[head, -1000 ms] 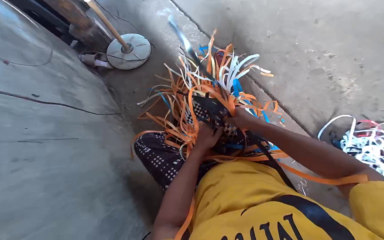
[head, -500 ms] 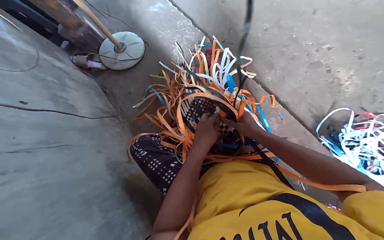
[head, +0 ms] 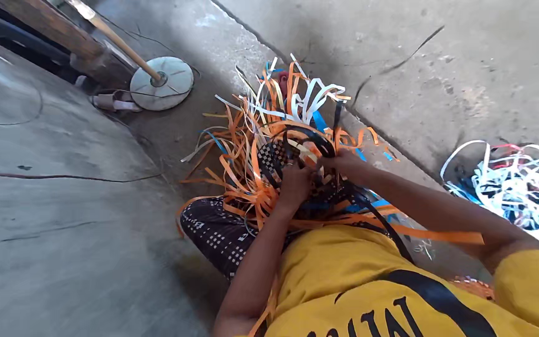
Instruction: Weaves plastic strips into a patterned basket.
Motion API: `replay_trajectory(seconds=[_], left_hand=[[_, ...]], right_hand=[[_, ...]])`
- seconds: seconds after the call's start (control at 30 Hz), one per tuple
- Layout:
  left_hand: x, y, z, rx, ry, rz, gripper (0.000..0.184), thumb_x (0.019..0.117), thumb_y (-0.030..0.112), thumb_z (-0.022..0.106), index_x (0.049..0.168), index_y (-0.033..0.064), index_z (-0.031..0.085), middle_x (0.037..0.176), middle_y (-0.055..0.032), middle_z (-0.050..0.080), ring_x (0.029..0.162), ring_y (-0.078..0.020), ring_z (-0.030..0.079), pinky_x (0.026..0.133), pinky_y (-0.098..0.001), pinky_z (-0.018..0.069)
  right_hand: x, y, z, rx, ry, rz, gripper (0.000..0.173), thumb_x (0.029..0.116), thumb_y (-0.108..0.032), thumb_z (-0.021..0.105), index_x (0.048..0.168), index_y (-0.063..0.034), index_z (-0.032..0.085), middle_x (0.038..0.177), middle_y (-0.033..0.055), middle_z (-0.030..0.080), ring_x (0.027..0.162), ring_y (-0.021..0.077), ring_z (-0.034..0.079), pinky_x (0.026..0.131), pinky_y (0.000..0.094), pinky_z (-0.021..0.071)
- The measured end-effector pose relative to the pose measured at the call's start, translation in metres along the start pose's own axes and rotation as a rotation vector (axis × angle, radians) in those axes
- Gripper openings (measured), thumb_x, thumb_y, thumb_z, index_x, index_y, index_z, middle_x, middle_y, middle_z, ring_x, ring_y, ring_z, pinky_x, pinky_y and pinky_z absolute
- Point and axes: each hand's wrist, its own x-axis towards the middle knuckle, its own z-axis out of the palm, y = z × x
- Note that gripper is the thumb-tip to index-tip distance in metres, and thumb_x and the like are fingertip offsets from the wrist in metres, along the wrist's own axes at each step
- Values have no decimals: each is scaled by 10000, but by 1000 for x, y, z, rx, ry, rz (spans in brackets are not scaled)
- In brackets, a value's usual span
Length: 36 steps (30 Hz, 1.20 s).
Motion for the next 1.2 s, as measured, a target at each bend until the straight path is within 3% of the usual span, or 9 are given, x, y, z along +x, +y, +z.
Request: replay_trajectory(seconds=[0.2,0.37,0.57,0.73,0.87,0.93,1.03,1.1,1.2], left_hand=[[-2,-12,-5,-151,-27,-87,279,1058,163,524,1148,-16,719,1128,-241,701,1138,-396,645,1046,-566,462],[2,-21,-3,-294,-41,-189,342,1072,277,550,1102,-29,697,1003,-215,697,978,-333,678,931,-532,520],[-4,-19,3,-289,81,-130,286,1061,168,538,1061,-62,708,981,-233,700,963,-359,686,918,-540,530],[11,-17,-4,-342,-32,-308,504,1069,440,519,1060,-27,709,935,-203,687,898,-341,669,873,-571,521],[17,-17,-5,-258,-53,-300,496,1053,428,559,1006,-41,715,907,-217,688,898,-364,671,865,-584,514],[16,-19,-5,-241,-15,-309,480,1059,397,555,984,-46,724,905,-224,692,909,-375,670,871,-590,506],[15,-17,-5,-222,27,-324,465,1048,398,579,935,-30,721,877,-201,689,892,-357,672,866,-581,511],[14,-14,-3,-182,2,-276,471,1043,423,580,982,-18,732,911,-201,708,932,-356,689,904,-575,519],[9,-7,-2,-44,-23,-191,493,1062,428,523,1049,-12,746,1002,-216,726,1040,-372,684,994,-553,485]], right_hand=[[-23,-77,1,140,-82,-427,186,913,-82,737,1080,-26,678,861,18,699,717,57,640,691,249,562],[43,-10,2,-570,-65,-166,379,939,-278,749,1071,68,666,953,248,677,908,403,673,828,633,522],[37,23,8,-105,98,-202,420,916,-241,794,1200,29,642,1039,194,699,953,290,688,885,523,555],[18,25,6,-62,67,-204,361,950,-201,752,1189,42,633,1010,166,684,920,228,663,875,454,547],[-3,6,2,15,87,-381,241,931,-102,741,1135,1,663,940,85,713,829,122,687,804,349,591],[-6,8,-1,-19,148,-413,235,953,-127,713,1148,-6,660,946,82,709,819,129,685,788,362,594],[14,22,-6,-302,88,-59,391,1045,-326,594,1093,56,658,939,217,667,872,338,657,829,568,517],[25,23,-4,-297,-3,67,397,1043,-334,593,1126,48,656,1004,197,674,926,297,655,877,520,519],[29,-3,-1,-170,47,-56,355,1021,-305,647,1064,46,671,912,173,673,808,254,651,778,477,543]])
